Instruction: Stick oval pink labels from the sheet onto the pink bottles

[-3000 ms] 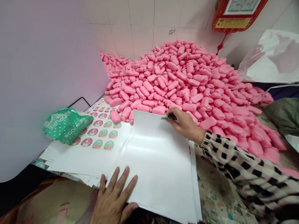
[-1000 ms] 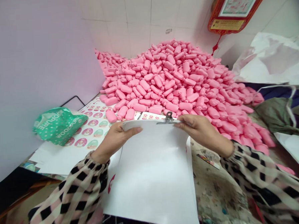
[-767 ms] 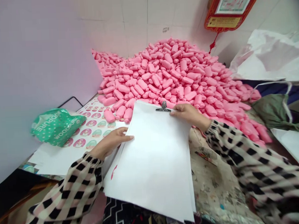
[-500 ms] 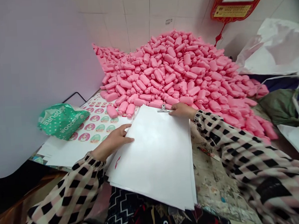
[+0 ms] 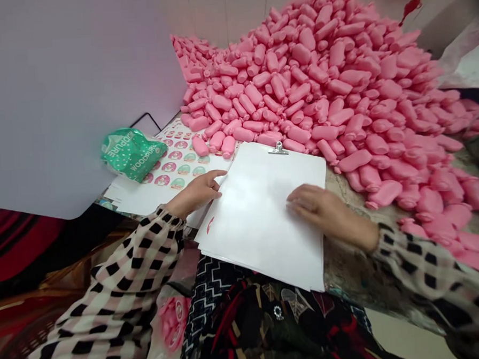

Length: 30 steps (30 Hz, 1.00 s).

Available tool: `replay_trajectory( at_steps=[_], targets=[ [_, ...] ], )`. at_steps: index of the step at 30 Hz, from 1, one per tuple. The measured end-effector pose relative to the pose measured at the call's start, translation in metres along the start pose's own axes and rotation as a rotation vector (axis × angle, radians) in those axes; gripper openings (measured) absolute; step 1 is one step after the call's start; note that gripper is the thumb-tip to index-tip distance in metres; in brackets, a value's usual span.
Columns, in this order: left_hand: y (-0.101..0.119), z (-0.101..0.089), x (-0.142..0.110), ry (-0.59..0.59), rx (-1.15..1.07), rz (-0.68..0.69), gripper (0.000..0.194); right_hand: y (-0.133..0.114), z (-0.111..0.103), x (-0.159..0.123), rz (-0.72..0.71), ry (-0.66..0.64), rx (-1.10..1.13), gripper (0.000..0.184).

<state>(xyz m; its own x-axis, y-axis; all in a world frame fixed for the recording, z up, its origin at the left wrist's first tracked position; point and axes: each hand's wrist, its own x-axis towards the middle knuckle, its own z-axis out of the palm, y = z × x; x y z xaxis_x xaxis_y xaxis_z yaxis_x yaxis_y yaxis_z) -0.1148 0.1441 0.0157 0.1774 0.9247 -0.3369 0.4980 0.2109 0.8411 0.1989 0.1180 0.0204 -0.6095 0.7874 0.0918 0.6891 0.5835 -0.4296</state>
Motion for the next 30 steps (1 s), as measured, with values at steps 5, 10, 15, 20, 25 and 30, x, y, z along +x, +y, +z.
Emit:
replay_trajectory(
  at_steps=[5, 10, 15, 20, 25, 30],
  targets=[
    [-0.017, -0.002, -0.007, -0.034, 0.062, 0.055, 0.078, -0.031, 0.041, -0.035, -0.086, 0.004, 0.016, 0.025],
    [-0.029, 0.002, -0.015, -0.031, 0.135, 0.075, 0.079, -0.023, 0.058, -0.041, -0.083, 0.075, 0.063, 0.030],
    [-0.024, 0.001, -0.030, 0.051, 0.314, 0.166, 0.083, -0.024, 0.059, -0.041, -0.078, 0.089, 0.107, 0.031],
    [-0.020, -0.003, -0.046, 0.104, 0.686, 0.560, 0.047, -0.031, 0.046, -0.041, -0.024, 0.102, 0.228, 0.028],
    [-0.014, -0.005, -0.048, 0.152, 0.614, 0.684, 0.029, -0.007, 0.017, -0.049, 0.119, 0.186, 0.243, 0.027],
    [0.020, -0.001, -0.037, 0.292, 0.073, 0.540, 0.025, 0.030, -0.016, -0.060, 0.202, 0.206, 0.073, 0.041]
  ],
)
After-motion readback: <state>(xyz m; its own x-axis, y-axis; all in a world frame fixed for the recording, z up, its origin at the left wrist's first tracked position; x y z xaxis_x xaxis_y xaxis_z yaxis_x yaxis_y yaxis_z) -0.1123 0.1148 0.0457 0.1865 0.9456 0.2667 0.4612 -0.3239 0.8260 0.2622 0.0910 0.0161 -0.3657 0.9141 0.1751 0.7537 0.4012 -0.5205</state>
